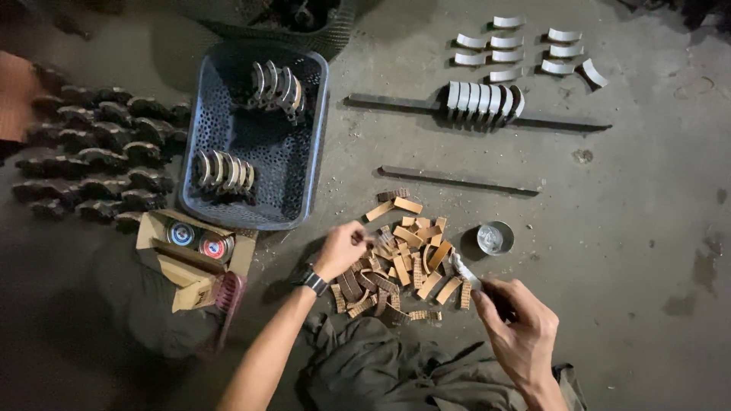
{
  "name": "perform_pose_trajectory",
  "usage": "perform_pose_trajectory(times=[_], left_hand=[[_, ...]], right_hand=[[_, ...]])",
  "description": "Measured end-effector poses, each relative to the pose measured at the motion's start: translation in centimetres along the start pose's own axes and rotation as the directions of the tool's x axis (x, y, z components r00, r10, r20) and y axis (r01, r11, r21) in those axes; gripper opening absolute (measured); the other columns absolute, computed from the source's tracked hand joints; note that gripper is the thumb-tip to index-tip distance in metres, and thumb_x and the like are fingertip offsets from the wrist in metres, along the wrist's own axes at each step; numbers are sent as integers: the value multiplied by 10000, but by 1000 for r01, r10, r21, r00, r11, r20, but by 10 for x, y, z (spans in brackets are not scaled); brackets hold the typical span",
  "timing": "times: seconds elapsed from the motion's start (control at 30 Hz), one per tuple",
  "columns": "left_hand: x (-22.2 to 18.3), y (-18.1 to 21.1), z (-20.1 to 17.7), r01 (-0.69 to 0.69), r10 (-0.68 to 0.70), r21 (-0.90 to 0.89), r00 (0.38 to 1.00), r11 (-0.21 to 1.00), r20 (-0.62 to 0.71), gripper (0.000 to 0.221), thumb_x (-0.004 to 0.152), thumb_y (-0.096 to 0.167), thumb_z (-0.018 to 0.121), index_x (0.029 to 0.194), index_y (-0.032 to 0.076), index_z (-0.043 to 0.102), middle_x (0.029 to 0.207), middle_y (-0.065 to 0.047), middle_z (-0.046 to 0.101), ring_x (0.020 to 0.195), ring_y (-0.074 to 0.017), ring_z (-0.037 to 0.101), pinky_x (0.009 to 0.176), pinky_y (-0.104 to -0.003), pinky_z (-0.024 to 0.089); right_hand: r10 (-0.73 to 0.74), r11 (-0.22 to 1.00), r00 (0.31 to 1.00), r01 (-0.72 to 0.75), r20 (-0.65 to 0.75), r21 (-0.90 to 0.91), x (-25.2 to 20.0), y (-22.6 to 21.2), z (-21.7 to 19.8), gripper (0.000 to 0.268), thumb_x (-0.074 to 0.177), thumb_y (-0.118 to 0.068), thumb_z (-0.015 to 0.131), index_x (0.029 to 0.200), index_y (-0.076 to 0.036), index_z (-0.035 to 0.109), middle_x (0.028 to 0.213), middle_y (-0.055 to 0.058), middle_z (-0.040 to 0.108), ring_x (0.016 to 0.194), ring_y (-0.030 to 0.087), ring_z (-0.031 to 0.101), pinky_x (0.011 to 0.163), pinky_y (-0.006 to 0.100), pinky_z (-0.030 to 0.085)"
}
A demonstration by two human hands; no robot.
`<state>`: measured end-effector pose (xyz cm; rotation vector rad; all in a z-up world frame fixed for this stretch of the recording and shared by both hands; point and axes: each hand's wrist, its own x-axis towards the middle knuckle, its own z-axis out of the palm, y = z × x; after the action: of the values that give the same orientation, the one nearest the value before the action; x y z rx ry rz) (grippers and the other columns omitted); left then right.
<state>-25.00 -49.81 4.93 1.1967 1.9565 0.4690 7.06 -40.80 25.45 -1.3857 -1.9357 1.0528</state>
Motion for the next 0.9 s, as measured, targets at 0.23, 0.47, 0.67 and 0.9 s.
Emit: perform_pose_trajectory(times=[0.23, 0.47, 0.67, 0.9], left_hand=[[-8, -13, -3, 89, -117, -176, 981, 980, -156, 230, 831, 56, 743, 1049, 17, 681, 808, -66, 740, 703, -154, 698, 648, -291, 557], [-37, 22, -14, 8, -46, -199, 981, 980, -188, 208, 851, 93, 784, 1045, 49, 722, 873, -44, 732, 708, -138, 673, 647, -293, 565], [-90, 119, -24, -54, -149, -480, 915, 875, -375, 238, 860, 108, 766, 1079, 44, 698, 935, -78, 784, 761, -115, 761, 678, -306, 674], [-115, 197, -16, -499, 274, -150, 674, 853, -686, 317, 794, 60, 870, 937, 31, 588, 1062, -162, 780, 912, -185, 759, 770, -313, 638]], right_hand=[[80, 997, 996, -79, 51, -11, -6, 9, 0, 178, 834, -117, 802, 968, -15, 743, 711, 42, 688, 558, 92, 577, 506, 251, 458], [14, 1000, 999, -15, 45, 21, -2, 5, 0, 133, 873, -91, 745, 983, -16, 742, 728, 40, 693, 571, 70, 607, 516, 250, 479], [318, 854, 888, -421, 331, 307, 3, 15, -3, 255, 1005, -169, 642, 866, 7, 763, 583, 43, 619, 509, 77, 524, 448, 263, 428], [397, 683, 748, -628, 533, 373, 12, -3, -9, 275, 937, -196, 677, 790, 17, 770, 548, 31, 627, 437, 76, 458, 391, 272, 328]])
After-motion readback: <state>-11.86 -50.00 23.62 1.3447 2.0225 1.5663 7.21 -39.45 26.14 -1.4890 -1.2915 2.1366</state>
